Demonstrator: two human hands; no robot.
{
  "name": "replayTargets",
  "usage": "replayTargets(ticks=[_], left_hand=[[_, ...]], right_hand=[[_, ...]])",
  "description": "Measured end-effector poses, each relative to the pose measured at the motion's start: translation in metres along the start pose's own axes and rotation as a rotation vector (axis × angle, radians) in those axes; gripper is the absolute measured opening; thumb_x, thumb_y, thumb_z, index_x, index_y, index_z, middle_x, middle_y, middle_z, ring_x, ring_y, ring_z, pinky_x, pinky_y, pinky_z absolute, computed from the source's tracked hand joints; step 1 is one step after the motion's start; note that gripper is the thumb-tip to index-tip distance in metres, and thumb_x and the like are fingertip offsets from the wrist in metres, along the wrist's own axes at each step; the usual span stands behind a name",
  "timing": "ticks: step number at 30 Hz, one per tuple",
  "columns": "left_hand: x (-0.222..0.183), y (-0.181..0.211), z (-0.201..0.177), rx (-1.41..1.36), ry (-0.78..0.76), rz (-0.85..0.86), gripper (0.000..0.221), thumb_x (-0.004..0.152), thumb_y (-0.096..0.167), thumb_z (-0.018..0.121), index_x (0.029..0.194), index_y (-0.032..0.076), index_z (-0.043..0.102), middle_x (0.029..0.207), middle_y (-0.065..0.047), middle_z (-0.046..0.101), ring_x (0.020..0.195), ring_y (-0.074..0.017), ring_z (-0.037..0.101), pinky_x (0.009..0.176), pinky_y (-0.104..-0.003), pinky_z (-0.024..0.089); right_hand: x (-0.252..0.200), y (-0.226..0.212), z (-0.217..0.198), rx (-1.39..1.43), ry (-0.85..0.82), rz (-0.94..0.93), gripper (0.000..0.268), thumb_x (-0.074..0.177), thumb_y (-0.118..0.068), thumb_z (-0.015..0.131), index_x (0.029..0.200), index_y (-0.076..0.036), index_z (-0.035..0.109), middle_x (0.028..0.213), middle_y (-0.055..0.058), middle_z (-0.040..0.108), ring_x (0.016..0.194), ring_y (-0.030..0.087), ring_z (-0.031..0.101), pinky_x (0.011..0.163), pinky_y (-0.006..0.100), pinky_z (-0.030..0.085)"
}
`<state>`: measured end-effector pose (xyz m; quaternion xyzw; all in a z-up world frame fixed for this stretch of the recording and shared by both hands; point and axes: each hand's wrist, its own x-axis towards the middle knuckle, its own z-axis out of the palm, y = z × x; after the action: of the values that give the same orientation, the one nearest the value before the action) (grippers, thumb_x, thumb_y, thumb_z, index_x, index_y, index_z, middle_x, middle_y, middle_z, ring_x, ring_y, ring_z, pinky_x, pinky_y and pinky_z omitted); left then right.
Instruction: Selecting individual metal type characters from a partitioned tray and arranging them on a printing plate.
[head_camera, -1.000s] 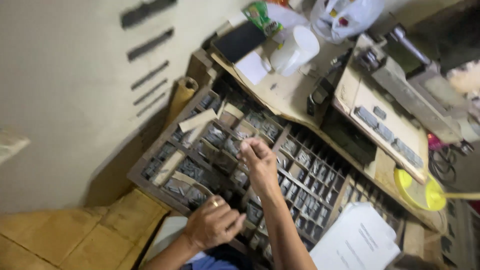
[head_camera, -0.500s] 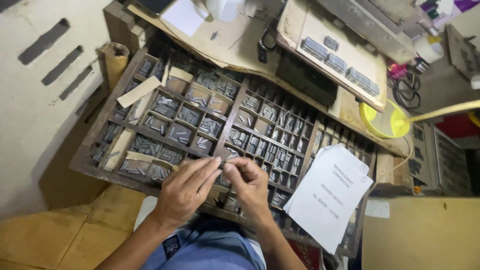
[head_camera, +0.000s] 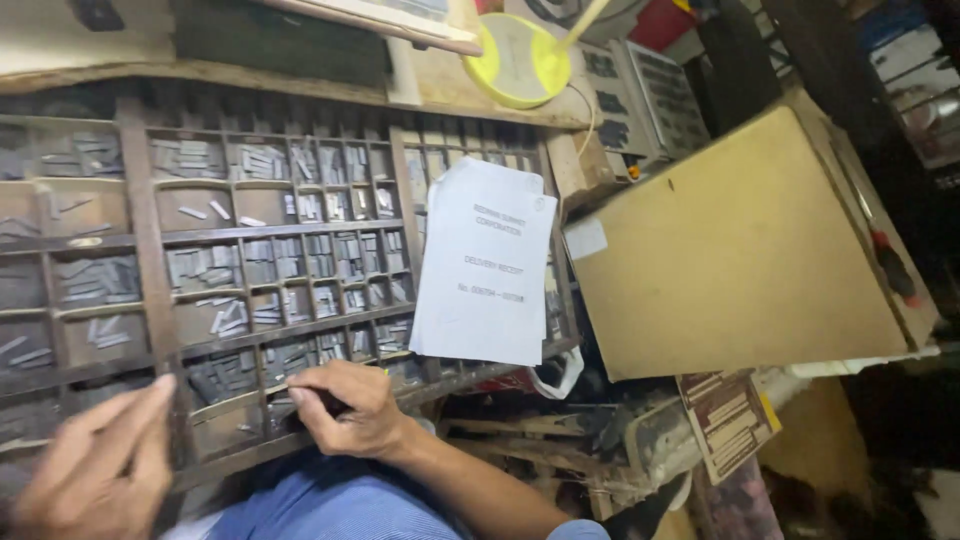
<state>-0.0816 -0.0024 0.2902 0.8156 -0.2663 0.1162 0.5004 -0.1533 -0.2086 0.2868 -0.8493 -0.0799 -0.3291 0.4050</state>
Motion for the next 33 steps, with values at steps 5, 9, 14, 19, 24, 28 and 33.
replayTargets(ticks=[5, 9, 14, 19, 24, 28, 33], left_hand=[[-0.038, -0.079, 0.007, 0.005, 0.061, -0.076, 0.019, 0.123, -0.017, 0.072, 0.138, -0.008, 0.080, 0.137, -0.028, 0.070, 0.108, -0.0299, 0.065, 0.103, -0.036, 0.049], [-0.093, -0.271, 0.021, -0.267, -0.238, -0.185, 0.051, 0.107, -0.014, 0.049, 0.158, -0.013, 0.049, 0.163, -0.015, 0.050, 0.121, -0.0203, 0.051, 0.096, -0.026, 0.041], [-0.069, -0.166, -0.011, -0.062, 0.100, -0.096, 0.016, 0.124, -0.011, 0.070, 0.139, -0.012, 0.070, 0.148, -0.028, 0.067, 0.128, -0.0333, 0.062, 0.123, -0.039, 0.045], [-0.011, -0.067, -0.064, 0.345, 0.278, 0.198, 0.010, 0.103, -0.007, 0.086, 0.112, -0.006, 0.083, 0.109, -0.017, 0.079, 0.096, -0.0260, 0.074, 0.097, -0.038, 0.058], [-0.013, -0.083, -0.067, 0.247, 0.424, 0.097, 0.022, 0.091, 0.001, 0.089, 0.112, 0.001, 0.083, 0.097, -0.011, 0.079, 0.088, -0.0292, 0.076, 0.079, -0.037, 0.061], [-0.014, -0.092, -0.060, 0.115, 0.428, 0.036, 0.022, 0.090, -0.002, 0.087, 0.110, -0.002, 0.081, 0.096, -0.013, 0.078, 0.088, -0.0318, 0.076, 0.076, -0.037, 0.062], [-0.016, -0.097, -0.057, 0.139, 0.430, 0.055, 0.014, 0.092, 0.002, 0.087, 0.104, 0.004, 0.082, 0.097, -0.010, 0.078, 0.090, -0.0328, 0.076, 0.076, -0.040, 0.061]], right_hand=[[-0.002, 0.002, 0.003, 0.082, 0.045, 0.105, 0.012, 0.097, -0.005, 0.065, 0.101, 0.003, 0.072, 0.088, 0.014, 0.074, 0.068, 0.023, 0.068, 0.064, 0.032, 0.055], [-0.008, 0.005, 0.004, 0.078, 0.016, 0.088, 0.011, 0.097, -0.005, 0.065, 0.102, 0.002, 0.072, 0.085, 0.012, 0.073, 0.064, 0.021, 0.064, 0.060, 0.030, 0.051], [-0.016, 0.010, 0.005, 0.036, -0.054, 0.098, 0.011, 0.098, -0.008, 0.065, 0.105, -0.004, 0.072, 0.091, 0.011, 0.075, 0.068, 0.025, 0.069, 0.068, 0.034, 0.055], [-0.006, 0.001, 0.002, -0.058, -0.102, 0.115, 0.013, 0.096, -0.014, 0.065, 0.098, -0.007, 0.075, 0.091, 0.007, 0.078, 0.080, 0.020, 0.076, 0.076, 0.030, 0.058], [0.012, -0.008, 0.005, -0.056, -0.038, 0.221, 0.011, 0.088, -0.007, 0.072, 0.094, -0.010, 0.081, 0.071, 0.011, 0.077, 0.063, 0.033, 0.074, 0.056, 0.039, 0.056], [0.029, -0.018, 0.013, -0.099, -0.111, 0.236, 0.012, 0.092, -0.008, 0.071, 0.100, -0.008, 0.080, 0.067, 0.012, 0.071, 0.057, 0.029, 0.068, 0.052, 0.039, 0.053], [0.039, -0.012, 0.024, -0.292, -0.244, 0.128, 0.011, 0.088, -0.004, 0.074, 0.097, -0.007, 0.079, 0.070, 0.010, 0.063, 0.062, 0.033, 0.067, 0.053, 0.040, 0.053]])
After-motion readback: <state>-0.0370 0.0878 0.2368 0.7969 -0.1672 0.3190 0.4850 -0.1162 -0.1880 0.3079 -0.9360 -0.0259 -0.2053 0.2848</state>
